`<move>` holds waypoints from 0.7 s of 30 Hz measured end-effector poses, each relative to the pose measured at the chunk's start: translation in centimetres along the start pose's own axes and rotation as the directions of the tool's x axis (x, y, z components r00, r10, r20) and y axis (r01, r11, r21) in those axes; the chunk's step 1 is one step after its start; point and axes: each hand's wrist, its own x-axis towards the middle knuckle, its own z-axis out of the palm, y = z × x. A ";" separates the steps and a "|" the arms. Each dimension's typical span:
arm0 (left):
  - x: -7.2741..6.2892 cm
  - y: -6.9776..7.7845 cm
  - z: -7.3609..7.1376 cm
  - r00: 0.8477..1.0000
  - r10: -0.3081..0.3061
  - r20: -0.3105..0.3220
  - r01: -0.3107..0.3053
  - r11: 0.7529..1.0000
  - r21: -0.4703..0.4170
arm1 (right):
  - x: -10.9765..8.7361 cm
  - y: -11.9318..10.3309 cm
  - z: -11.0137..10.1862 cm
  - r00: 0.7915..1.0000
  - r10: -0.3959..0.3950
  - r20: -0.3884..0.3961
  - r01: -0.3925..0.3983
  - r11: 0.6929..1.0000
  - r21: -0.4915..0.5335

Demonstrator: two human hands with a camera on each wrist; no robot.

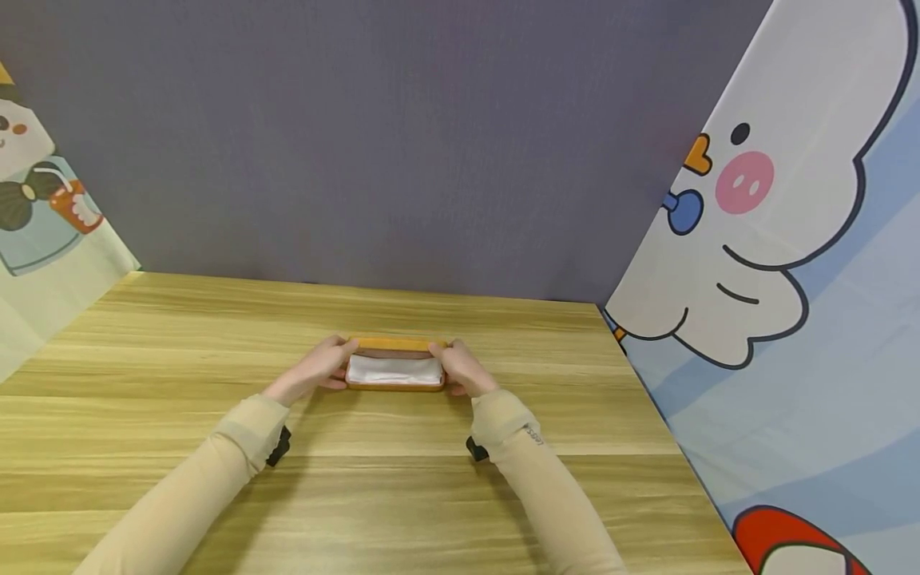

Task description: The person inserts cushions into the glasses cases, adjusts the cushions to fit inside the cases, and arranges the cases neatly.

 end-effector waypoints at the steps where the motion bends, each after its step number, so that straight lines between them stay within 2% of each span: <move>1: 0.0 0.0 0.0 1.000 0.001 0.003 -0.001 1.000 -0.006 | 0.1 0.0 0.0 1.000 0.004 -0.001 -0.004 1.000 0.004; 13: 0.0 -0.3 -0.2 0.999 0.013 0.050 -0.012 1.000 -0.020 | 0.1 0.2 0.1 1.000 0.007 0.000 -0.007 1.000 0.013; 21: 0.0 -0.3 -0.3 0.998 0.016 0.053 -0.016 1.000 -0.003 | 0.1 0.2 -0.1 1.000 -0.001 0.004 0.001 1.000 0.002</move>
